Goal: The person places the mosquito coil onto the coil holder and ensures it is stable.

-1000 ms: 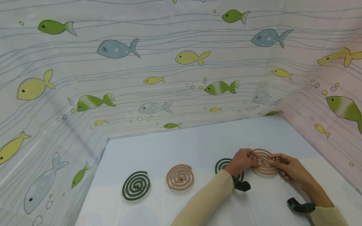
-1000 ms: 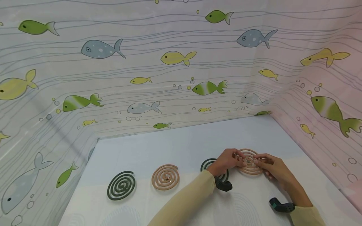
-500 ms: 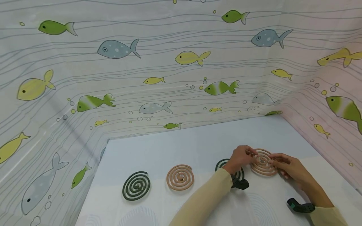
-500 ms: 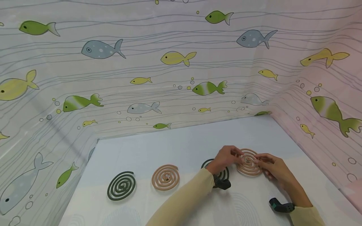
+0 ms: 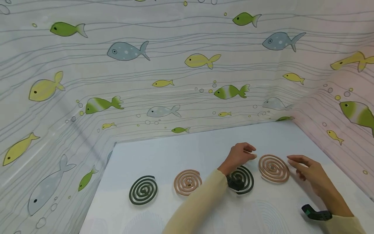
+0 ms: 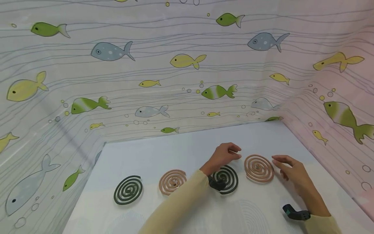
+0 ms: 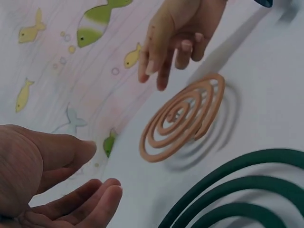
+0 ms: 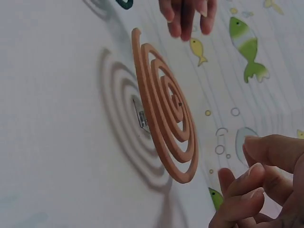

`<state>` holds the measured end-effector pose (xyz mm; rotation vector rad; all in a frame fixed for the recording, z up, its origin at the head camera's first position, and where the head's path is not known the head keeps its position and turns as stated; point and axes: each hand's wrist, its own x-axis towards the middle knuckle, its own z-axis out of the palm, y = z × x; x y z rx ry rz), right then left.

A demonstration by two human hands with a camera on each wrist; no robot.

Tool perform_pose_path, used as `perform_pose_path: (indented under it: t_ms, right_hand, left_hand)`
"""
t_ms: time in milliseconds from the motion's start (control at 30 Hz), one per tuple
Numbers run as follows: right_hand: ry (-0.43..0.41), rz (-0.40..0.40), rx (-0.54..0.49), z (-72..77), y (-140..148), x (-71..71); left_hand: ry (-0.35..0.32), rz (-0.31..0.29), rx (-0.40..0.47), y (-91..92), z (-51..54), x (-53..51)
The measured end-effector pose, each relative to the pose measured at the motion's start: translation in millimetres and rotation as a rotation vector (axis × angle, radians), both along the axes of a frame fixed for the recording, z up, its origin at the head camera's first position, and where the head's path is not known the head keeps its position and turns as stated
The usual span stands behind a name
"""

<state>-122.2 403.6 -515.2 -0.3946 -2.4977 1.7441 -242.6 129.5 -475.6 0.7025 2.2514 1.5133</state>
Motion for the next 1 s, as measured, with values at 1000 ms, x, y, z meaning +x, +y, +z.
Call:
perform_pose_path:
  t_ms: [1000]
  right_hand:
    - [0.166, 0.129, 0.025, 36.9, -26, -21.6]
  left_hand:
    - [0.441, -0.048, -0.197, -181.4, 54.6, -12.1]
